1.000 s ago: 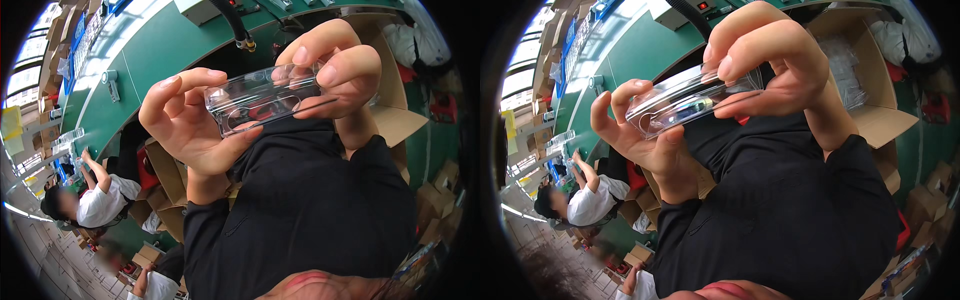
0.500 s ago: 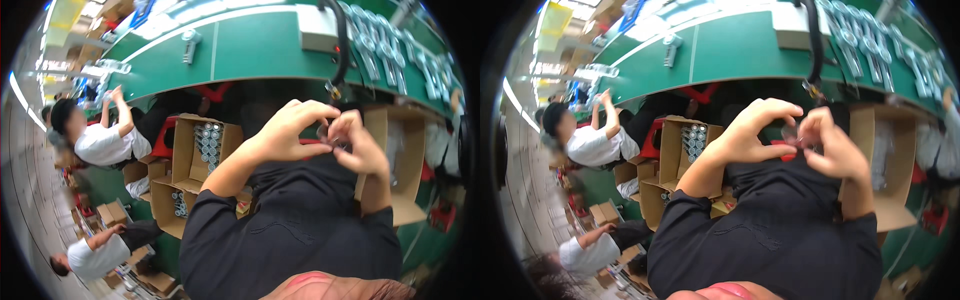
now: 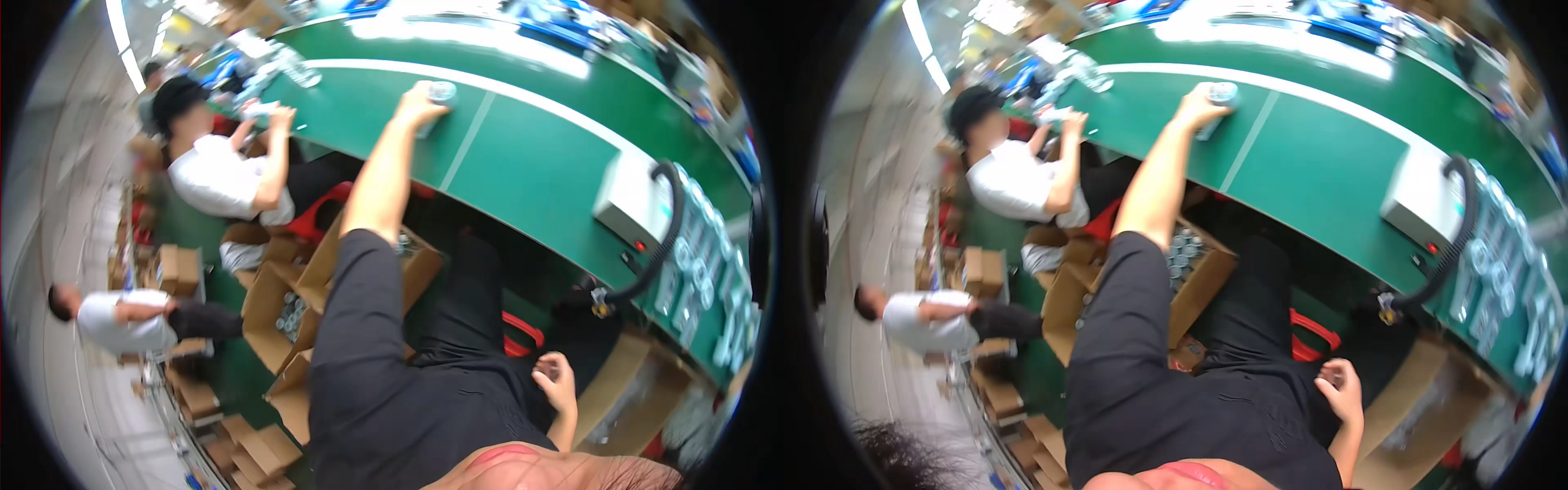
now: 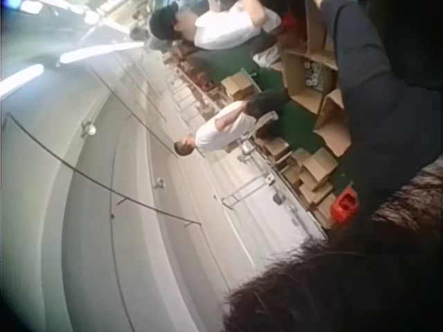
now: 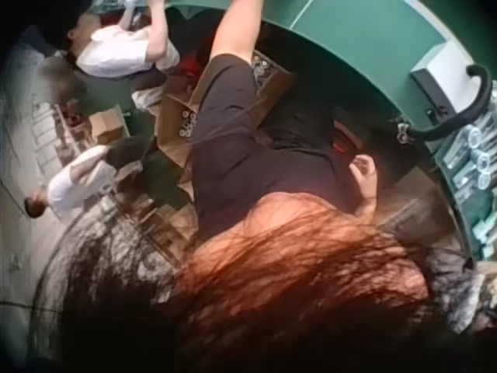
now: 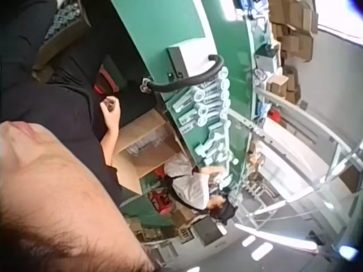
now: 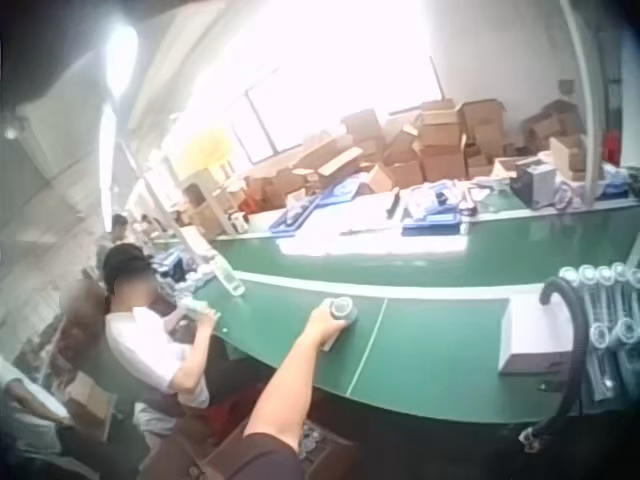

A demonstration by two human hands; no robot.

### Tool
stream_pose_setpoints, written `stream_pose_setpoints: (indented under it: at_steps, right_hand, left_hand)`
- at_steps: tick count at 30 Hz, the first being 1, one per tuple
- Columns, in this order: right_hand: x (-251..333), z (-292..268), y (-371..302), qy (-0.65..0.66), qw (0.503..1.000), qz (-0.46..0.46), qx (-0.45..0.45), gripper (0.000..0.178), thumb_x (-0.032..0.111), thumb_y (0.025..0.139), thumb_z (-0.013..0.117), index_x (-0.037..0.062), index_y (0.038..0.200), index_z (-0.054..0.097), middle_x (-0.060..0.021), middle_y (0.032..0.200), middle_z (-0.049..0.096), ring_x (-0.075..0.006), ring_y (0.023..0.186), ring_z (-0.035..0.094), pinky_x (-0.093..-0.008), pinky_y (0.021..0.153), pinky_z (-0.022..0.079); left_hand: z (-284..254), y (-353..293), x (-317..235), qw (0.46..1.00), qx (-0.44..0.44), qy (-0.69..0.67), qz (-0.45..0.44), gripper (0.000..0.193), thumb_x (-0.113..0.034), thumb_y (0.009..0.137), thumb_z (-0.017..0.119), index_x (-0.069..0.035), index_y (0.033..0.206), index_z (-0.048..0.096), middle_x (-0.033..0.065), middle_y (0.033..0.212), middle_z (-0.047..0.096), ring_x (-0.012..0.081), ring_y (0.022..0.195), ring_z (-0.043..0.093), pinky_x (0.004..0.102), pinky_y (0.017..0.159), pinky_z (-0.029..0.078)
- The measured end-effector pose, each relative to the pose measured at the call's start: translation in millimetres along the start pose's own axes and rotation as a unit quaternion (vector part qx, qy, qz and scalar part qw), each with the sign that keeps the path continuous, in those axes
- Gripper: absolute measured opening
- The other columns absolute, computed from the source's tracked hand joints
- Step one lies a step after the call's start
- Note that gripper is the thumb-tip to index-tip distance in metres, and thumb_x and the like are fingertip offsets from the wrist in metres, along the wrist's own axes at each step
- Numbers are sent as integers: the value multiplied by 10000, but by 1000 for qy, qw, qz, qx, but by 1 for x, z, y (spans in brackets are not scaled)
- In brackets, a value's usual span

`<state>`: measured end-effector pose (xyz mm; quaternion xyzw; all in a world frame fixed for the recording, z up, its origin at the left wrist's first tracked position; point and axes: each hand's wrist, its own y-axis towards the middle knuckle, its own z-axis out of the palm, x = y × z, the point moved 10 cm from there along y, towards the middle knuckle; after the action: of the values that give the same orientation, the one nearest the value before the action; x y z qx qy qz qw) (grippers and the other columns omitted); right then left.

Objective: Clean, inspect, and organize small handheld electric fans at an assembly line station.

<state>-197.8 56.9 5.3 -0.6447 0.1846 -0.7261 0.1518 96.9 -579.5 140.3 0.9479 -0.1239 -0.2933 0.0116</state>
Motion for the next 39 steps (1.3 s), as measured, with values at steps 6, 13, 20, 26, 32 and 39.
stream_pose_setpoints:
  at_steps: [6, 13, 20, 26, 32, 39]
  right_hand:
    - [-28, -63, 55, 364, 922, 34, -124, 597, 67, 957, 589, 148, 1523, 414, -67, 947, 674, -174, 784, 689, -256, 694, 580]
    - [-4, -21, 161, 787, 616, -1, 28, 231, 114, 952, 631, -2, 1146, 682, -105, 994, 728, -223, 927, 709, -335, 874, 583]
    - [47, 102, 205, 639, 760, 49, 108, 274, 217, 993, 591, -1, 1153, 636, -140, 987, 690, -232, 851, 668, -341, 783, 551]
    - [-83, 7, 211, 508, 845, 72, -150, 389, 302, 1002, 596, -22, 1218, 597, -184, 1075, 663, -260, 868, 652, -357, 767, 532]
    - [-45, -23, 160, 688, 710, 17, -151, 279, 200, 959, 591, -28, 1118, 603, -196, 1052, 677, -306, 878, 677, -373, 762, 562]
    - [-8, -104, 115, 713, 677, -80, -167, 229, 149, 898, 590, -40, 1009, 657, -195, 990, 712, -311, 915, 717, -365, 776, 595]
  left_hand:
    - [9, -71, -58, 825, 7, -559, 84, 590, -58, 755, 809, -28, 1254, 496, 163, 1019, 680, 274, 827, 716, 351, 736, 611]
    - [81, -340, -152, 333, 303, -884, -124, 549, -159, 808, 628, -32, 1324, 490, 180, 1176, 600, 211, 660, 546, 268, 579, 493]
    - [186, -491, -142, 365, 311, -845, -239, 393, -338, 991, 536, -123, 1318, 563, 138, 1124, 646, 202, 603, 472, 296, 504, 367]
    - [185, -491, -138, 264, 283, -877, -284, 493, -459, 996, 485, -147, 1372, 552, 277, 1390, 552, 361, 833, 620, 394, 604, 513]
    - [244, -480, -162, 337, 359, -819, -294, 439, -303, 1013, 567, -187, 1429, 488, 196, 1399, 548, 341, 943, 677, 372, 637, 558]
    - [300, -443, -182, 706, 319, -605, -187, 543, -251, 950, 692, -145, 1429, 458, 117, 1266, 583, 244, 930, 654, 318, 709, 544]
